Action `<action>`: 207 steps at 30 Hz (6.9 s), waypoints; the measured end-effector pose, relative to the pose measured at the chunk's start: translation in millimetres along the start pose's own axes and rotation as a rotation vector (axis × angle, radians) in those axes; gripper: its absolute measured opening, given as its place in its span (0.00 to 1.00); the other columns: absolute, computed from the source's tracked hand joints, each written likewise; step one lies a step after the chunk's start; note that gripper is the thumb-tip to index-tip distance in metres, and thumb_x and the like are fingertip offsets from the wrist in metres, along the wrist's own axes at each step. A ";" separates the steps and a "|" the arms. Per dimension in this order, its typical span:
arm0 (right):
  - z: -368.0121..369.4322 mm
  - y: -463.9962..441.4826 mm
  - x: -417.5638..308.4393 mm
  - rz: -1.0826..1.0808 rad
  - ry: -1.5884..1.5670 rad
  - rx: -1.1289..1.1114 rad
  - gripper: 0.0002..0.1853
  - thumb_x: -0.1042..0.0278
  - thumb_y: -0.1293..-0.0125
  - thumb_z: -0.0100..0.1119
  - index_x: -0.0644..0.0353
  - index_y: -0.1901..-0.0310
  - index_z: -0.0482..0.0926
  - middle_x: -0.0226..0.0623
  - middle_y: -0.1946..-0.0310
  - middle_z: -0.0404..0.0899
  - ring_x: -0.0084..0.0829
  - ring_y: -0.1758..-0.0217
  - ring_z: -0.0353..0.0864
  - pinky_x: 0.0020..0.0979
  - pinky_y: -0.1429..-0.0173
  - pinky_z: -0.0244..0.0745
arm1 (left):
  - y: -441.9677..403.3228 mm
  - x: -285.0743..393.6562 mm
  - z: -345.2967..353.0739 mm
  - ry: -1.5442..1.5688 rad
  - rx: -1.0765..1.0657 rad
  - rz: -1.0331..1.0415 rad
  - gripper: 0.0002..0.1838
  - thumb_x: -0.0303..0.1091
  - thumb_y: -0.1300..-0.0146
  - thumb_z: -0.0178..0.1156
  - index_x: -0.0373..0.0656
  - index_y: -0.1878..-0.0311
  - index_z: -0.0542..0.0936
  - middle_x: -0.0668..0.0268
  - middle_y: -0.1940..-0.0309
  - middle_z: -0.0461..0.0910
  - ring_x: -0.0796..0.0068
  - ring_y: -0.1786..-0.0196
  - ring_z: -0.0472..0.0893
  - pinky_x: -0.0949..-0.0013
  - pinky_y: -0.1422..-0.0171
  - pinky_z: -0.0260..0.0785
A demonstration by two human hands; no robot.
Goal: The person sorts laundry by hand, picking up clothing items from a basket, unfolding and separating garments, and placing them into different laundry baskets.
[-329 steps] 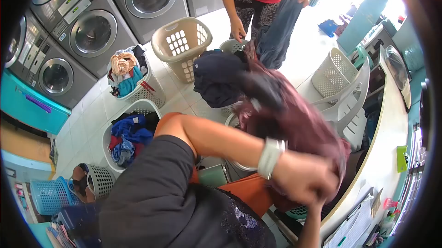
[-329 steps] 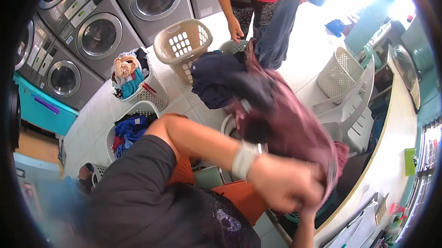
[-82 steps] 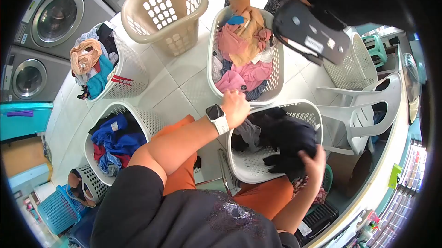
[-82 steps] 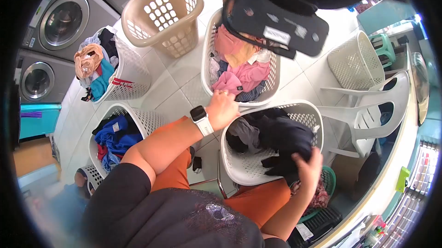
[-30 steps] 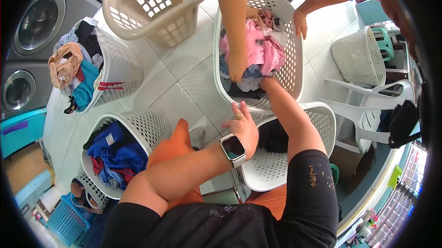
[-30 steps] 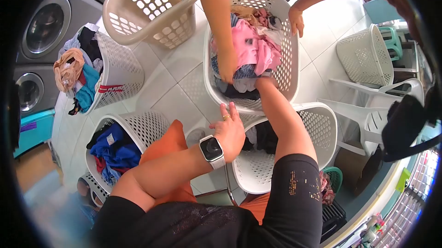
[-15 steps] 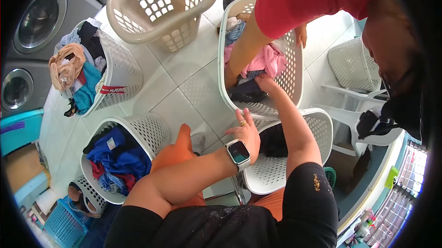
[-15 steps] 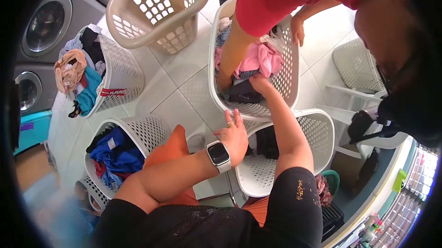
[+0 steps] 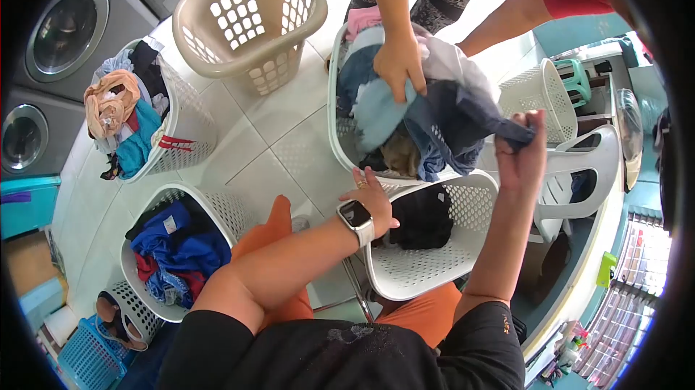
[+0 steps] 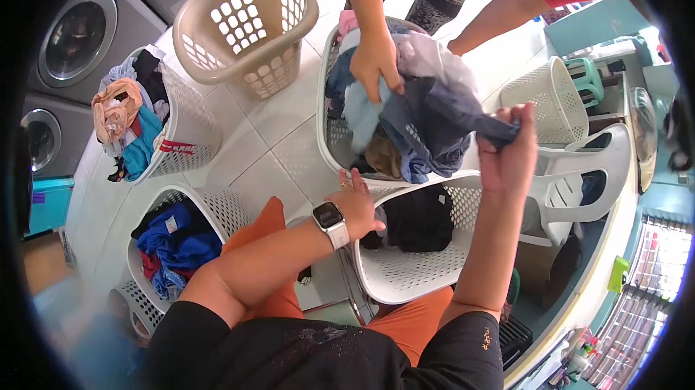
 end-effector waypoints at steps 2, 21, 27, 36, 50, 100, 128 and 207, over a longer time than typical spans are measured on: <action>25.1 19.4 -45.3 -0.100 -0.050 -0.158 0.12 0.53 0.31 0.49 0.52 0.67 0.69 0.25 0.79 0.63 0.18 0.76 0.63 0.21 0.80 0.55 | 7.0 2.4 -13.2 0.116 0.110 0.117 0.50 0.64 0.45 0.56 0.31 0.32 0.54 0.37 0.31 0.45 0.34 0.30 0.48 0.43 0.39 0.63; -20.0 136.2 -49.6 0.495 -0.295 -0.245 0.19 0.47 0.30 0.43 0.56 0.66 0.70 0.30 0.78 0.69 0.17 0.87 0.47 0.19 0.87 0.40 | 17.5 -1.1 -82.4 1.245 0.405 0.632 0.42 0.56 0.51 0.67 0.35 0.40 0.68 0.55 0.42 0.72 0.61 0.39 0.70 0.66 0.33 0.58; -45.5 190.8 -90.9 0.287 -0.388 -0.167 0.19 0.48 0.30 0.43 0.57 0.65 0.68 0.30 0.78 0.67 0.17 0.87 0.47 0.20 0.86 0.38 | 9.2 15.3 -75.3 1.522 -0.003 0.541 0.30 0.41 0.43 0.65 0.34 0.42 0.68 0.58 0.50 0.76 0.69 0.50 0.78 0.68 0.46 0.72; -135.5 283.2 -188.5 0.009 -0.522 -0.044 0.15 0.56 0.29 0.45 0.60 0.66 0.71 0.27 0.80 0.61 0.19 0.81 0.49 0.20 0.82 0.42 | 24.8 -26.7 -91.1 1.944 0.169 0.377 0.20 0.46 0.34 0.54 0.38 0.50 0.73 0.64 0.59 0.81 0.71 0.59 0.82 0.64 0.58 0.76; -241.8 426.1 -187.1 -0.297 1.681 0.316 0.07 0.70 0.43 0.60 0.62 0.65 0.82 0.42 0.63 0.76 0.38 0.57 0.76 0.35 0.50 0.69 | 167.8 94.9 72.0 1.877 -0.370 0.447 0.14 0.34 0.32 0.51 0.39 0.47 0.72 0.64 0.54 0.78 0.72 0.55 0.80 0.62 0.47 0.75; -250.3 527.3 -386.5 -0.941 1.550 0.884 0.19 0.73 0.43 0.51 0.74 0.50 0.75 0.36 0.57 0.79 0.21 0.59 0.76 0.23 0.53 0.71 | 100.9 115.2 163.8 -0.405 0.324 0.633 0.10 0.41 0.36 0.49 0.64 0.55 0.77 0.68 0.61 0.78 0.63 0.47 0.73 0.38 0.40 0.47; -86.4 468.7 -270.9 -1.632 2.184 -0.237 0.14 0.78 0.56 0.60 0.56 0.63 0.80 0.34 0.51 0.72 0.38 0.45 0.72 0.37 0.46 0.73 | 326.5 152.8 -183.7 0.900 0.647 1.210 0.15 0.40 0.31 0.50 0.39 0.51 0.77 0.76 0.64 0.77 0.89 0.60 0.72 0.83 0.53 0.64; -406.1 142.1 -28.8 -0.074 0.575 0.824 0.13 0.67 0.31 0.51 0.61 0.49 0.76 0.33 0.58 0.79 0.22 0.58 0.77 0.22 0.55 0.68 | -56.8 205.9 174.0 -0.410 -0.400 0.829 0.29 0.34 0.66 0.62 0.51 0.52 0.79 0.60 0.76 0.80 0.55 0.68 0.81 0.55 0.64 0.73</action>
Point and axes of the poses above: each hand's wrist, its own y-axis away from the middle knuckle, its own z-axis out of the palm, x = y × z, the point moved 8 cm from there along -y, towards the middle knuckle
